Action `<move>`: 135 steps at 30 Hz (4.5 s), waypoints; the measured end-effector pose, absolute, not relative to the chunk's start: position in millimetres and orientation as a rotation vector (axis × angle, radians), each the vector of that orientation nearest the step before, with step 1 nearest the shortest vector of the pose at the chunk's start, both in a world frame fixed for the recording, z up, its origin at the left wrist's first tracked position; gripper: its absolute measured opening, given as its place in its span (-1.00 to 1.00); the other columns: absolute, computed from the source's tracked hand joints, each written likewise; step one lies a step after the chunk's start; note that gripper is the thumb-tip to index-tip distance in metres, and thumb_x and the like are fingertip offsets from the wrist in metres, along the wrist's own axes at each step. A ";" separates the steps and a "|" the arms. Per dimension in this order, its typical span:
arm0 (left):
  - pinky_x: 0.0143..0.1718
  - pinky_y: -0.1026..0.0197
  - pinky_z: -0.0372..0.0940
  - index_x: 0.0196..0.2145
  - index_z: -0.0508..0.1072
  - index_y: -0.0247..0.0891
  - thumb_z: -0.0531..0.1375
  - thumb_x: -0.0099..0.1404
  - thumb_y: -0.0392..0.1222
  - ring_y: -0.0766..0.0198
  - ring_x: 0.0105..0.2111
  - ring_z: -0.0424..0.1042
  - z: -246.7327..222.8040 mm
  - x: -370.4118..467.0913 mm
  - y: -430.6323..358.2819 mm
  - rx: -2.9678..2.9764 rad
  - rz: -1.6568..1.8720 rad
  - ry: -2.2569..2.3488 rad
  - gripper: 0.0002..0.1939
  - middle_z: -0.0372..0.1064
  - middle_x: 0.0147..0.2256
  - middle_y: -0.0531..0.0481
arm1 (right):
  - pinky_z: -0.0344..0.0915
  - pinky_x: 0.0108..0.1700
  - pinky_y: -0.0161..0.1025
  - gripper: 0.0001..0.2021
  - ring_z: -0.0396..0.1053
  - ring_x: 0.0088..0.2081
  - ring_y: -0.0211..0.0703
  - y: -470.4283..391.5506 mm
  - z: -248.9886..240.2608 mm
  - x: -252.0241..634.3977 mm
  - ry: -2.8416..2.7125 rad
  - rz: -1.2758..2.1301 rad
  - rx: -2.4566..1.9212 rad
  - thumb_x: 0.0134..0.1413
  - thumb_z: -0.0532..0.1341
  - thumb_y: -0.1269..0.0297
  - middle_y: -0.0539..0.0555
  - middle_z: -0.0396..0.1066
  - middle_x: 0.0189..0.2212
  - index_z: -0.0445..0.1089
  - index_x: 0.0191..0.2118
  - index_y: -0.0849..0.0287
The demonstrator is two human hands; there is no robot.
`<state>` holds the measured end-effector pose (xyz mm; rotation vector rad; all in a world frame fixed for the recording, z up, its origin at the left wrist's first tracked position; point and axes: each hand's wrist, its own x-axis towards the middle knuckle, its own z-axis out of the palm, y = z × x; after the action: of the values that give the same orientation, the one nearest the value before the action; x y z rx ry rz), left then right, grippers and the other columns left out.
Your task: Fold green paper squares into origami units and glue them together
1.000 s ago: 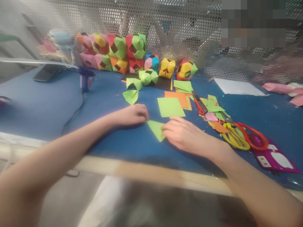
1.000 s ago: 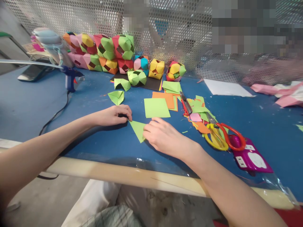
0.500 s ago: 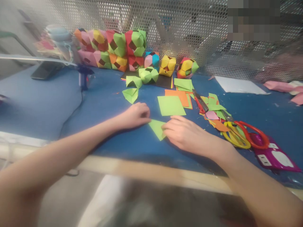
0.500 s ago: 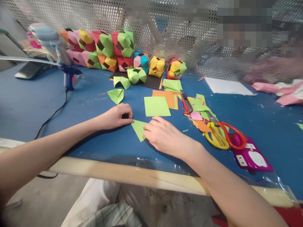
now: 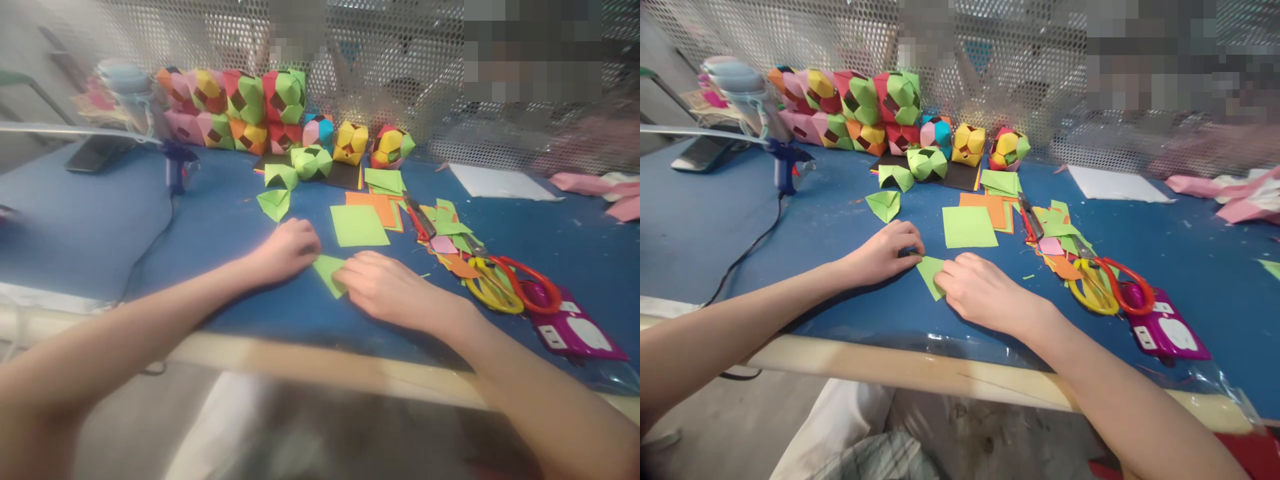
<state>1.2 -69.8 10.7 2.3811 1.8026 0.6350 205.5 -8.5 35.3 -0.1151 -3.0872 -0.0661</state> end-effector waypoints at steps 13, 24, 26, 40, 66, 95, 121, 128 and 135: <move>-0.30 0.19 0.29 -0.32 0.41 -0.37 -0.13 0.38 -0.08 0.16 -0.24 0.33 9.7 29.8 -88.6 2.690 0.169 1.769 -0.59 0.35 -0.27 -0.18 | 0.17 -0.31 -0.23 -0.83 0.25 -0.29 -0.13 -9.6 25.4 203.0 -3.060 -0.081 -0.248 0.14 0.01 0.49 0.16 0.34 -0.25 0.34 -0.28 0.27; -0.48 0.24 0.18 -0.34 0.40 -0.36 0.00 0.32 0.00 0.15 -0.33 0.32 24.4 36.3 -91.8 2.605 -0.096 1.942 -0.64 0.33 -0.34 -0.17 | 0.00 -0.51 -0.23 -0.77 0.36 -0.54 -0.10 -12.1 63.0 221.7 -3.289 -0.332 -0.788 0.05 0.02 0.50 0.14 0.39 -0.61 0.39 -0.47 0.21; -0.48 0.25 0.17 -0.35 0.40 -0.36 0.00 0.31 0.04 0.18 -0.36 0.31 26.1 35.9 -92.8 2.596 -0.092 1.979 -0.61 0.32 -0.36 -0.16 | -0.01 -0.51 -0.23 -0.75 0.36 -0.55 -0.10 -8.7 65.0 225.6 -3.259 -0.388 -0.783 0.04 0.02 0.47 0.14 0.37 -0.65 0.38 -0.53 0.21; -0.25 0.13 0.18 -0.25 0.40 -0.30 0.03 0.18 0.25 0.13 -0.27 0.32 23.7 22.9 -87.8 2.665 0.224 1.863 -0.48 0.35 -0.29 -0.13 | -0.11 -0.54 -0.27 -0.77 0.38 -0.49 -0.15 13.5 59.0 218.8 -3.161 -0.207 -0.983 0.07 0.00 0.43 0.09 0.46 -0.46 0.39 -0.43 0.17; -0.42 0.25 0.21 -0.30 0.20 -0.24 0.10 0.15 -0.20 0.33 -0.43 0.28 6.6 18.3 -77.4 1.477 1.344 1.858 -0.84 0.26 -0.41 0.06 | 0.38 -0.28 -0.20 -0.38 0.41 -0.34 -0.19 7.0 22.0 187.2 -2.053 1.400 -0.974 -0.03 0.13 0.40 0.11 0.40 -0.29 -0.04 0.19 0.31; -0.30 0.24 0.25 -0.34 0.41 -0.28 0.05 0.11 -0.26 0.32 -0.41 0.32 13.7 -20.7 -65.4 1.903 0.659 1.877 -0.82 0.38 -0.41 0.02 | 0.32 -0.17 -0.17 -0.72 0.35 -0.21 -0.12 19.8 -6.8 194.0 -2.521 0.525 -0.328 -0.04 0.03 0.61 0.13 0.41 -0.29 0.39 -0.29 0.20; -0.19 0.28 0.20 -0.35 0.46 -0.25 0.10 0.15 -0.22 0.32 -0.29 0.36 23.3 -44.3 -61.4 1.996 0.474 1.567 -0.84 0.39 -0.29 0.01 | 0.32 -0.13 -0.11 -0.66 0.37 -0.10 -0.08 7.5 1.1 197.7 -2.757 -0.022 0.055 0.13 -0.04 0.60 0.19 0.44 -0.10 0.43 -0.18 0.20; -0.22 0.30 0.20 -0.34 0.45 -0.25 0.09 0.14 -0.22 0.32 -0.31 0.35 23.0 -43.9 -61.9 1.987 0.477 1.586 -0.83 0.41 -0.30 0.02 | 0.33 -0.14 -0.09 -0.69 0.38 -0.11 -0.04 6.2 2.3 197.6 -2.727 -0.029 0.106 0.15 -0.03 0.58 0.23 0.44 -0.12 0.43 -0.20 0.25; -0.27 0.30 0.21 -0.34 0.43 -0.27 0.07 0.13 -0.22 0.35 -0.39 0.32 22.9 -40.3 -63.1 1.948 0.485 1.651 -0.83 0.40 -0.39 0.05 | 0.36 -0.06 -0.03 -0.66 0.36 -0.06 -0.05 4.2 -3.4 196.1 -2.627 0.176 -0.017 0.14 -0.03 0.57 0.23 0.40 -0.07 0.36 -0.04 0.26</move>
<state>-40.3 -63.1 22.9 1.9483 1.6509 0.4845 196.1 4.2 -3.4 -0.0171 -2.6272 0.1759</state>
